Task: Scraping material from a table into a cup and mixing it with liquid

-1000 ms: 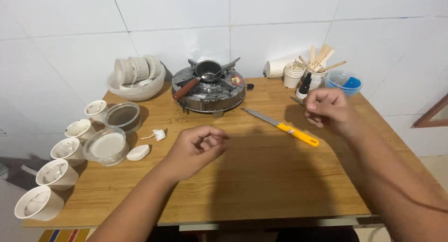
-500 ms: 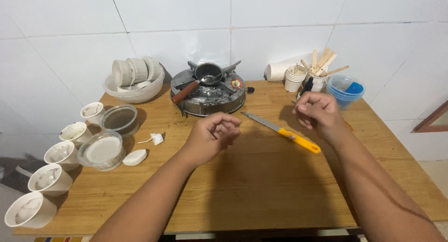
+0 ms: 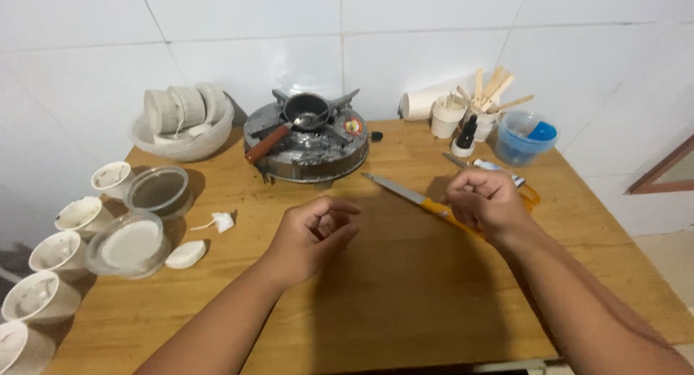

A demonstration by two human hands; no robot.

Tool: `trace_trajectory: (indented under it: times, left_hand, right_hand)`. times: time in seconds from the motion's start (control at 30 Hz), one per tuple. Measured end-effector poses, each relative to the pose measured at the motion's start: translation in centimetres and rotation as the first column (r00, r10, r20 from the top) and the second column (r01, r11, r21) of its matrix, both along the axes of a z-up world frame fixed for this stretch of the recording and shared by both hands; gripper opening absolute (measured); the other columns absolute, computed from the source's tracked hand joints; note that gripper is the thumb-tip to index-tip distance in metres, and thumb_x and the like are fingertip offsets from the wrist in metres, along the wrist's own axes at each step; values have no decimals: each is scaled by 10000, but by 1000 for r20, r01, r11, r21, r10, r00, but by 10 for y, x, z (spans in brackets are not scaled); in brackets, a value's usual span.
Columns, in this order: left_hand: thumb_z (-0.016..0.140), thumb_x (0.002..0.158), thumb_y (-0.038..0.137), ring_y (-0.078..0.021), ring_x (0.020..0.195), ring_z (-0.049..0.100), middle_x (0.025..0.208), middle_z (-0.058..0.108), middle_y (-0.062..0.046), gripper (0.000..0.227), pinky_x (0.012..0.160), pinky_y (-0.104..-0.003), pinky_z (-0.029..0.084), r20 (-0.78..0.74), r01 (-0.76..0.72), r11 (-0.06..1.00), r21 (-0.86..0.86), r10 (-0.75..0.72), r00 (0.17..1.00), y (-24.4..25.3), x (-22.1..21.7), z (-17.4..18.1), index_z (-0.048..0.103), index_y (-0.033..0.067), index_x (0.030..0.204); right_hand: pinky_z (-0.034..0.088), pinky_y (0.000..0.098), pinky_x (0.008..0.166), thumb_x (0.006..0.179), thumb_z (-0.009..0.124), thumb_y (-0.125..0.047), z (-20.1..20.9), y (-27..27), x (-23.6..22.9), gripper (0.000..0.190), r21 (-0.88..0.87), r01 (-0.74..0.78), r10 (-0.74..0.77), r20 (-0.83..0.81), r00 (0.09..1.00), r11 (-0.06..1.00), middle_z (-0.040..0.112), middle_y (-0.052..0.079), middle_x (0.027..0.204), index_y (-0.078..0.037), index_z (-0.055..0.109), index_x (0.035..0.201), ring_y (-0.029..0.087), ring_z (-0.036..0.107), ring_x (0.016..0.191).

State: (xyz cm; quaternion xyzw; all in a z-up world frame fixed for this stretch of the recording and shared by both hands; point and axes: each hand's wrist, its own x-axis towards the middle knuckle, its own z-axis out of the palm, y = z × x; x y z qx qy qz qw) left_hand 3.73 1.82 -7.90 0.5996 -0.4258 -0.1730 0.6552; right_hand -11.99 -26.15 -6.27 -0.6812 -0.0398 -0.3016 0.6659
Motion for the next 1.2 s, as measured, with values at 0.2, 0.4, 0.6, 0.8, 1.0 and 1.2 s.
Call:
trace_trajectory:
  times: [0.2, 0.4, 0.6, 0.8, 1.0, 1.2]
  left_hand:
    - [772, 877, 107, -124, 585, 703, 756, 742, -106, 313, 525, -224, 583, 53, -4, 999, 40, 2, 999, 10, -2, 11, 752, 49, 1183]
    - [781, 870, 131, -119, 580, 679, 758, 732, -108, 329, 531, -227, 551, 67, -35, 997, 65, 30, 997, 0, 9, 3, 750, 61, 1191]
    - [776, 879, 164, -116, 590, 681, 711, 721, -87, 344, 527, -223, 540, 42, -50, 992, 117, 45, 998, -4, 19, 3, 749, 84, 1212]
    - [784, 871, 163, -133, 599, 704, 758, 757, -88, 288, 527, -249, 566, 41, -72, 989, 131, 68, 997, -1, 7, 9, 767, 117, 1155]
    - [773, 862, 105, -172, 606, 713, 754, 752, -122, 268, 517, -280, 582, 46, -93, 988, 125, 87, 995, -4, 9, 10, 765, 76, 1128]
    - [769, 844, 64, -179, 586, 694, 768, 753, -148, 277, 501, -294, 597, -68, -139, 982, 129, 148, 987, 3, 3, 7, 776, 59, 1121]
  right_hand:
    - [355, 250, 401, 867, 642, -4, 20, 14, 8, 107, -101, -11, 8, -28, 1000, 995, 444, 77, 414, 59, 674, 786, 116, 392, 365]
    - [360, 255, 409, 896, 629, 7, 24, 1, 14, 113, -116, -28, 28, -1, 1000, 993, 444, 94, 434, 69, 657, 805, 130, 402, 369]
    - [353, 253, 405, 881, 608, 40, 27, 3, 11, 108, -97, 5, -9, -43, 999, 995, 458, 89, 432, 79, 669, 801, 129, 408, 370]
    - [373, 255, 413, 842, 609, 79, 3, -3, 8, 80, -44, 19, -22, -72, 997, 999, 454, 87, 448, 68, 679, 804, 130, 423, 400]
    - [405, 273, 429, 827, 634, 80, 24, 17, 3, 69, -73, 44, -53, -126, 991, 996, 467, 95, 487, 83, 700, 805, 142, 431, 435]
    - [410, 261, 452, 829, 659, 111, 10, 27, 3, 85, -116, 154, -173, -176, 969, 981, 533, 90, 521, 111, 743, 843, 125, 474, 469]
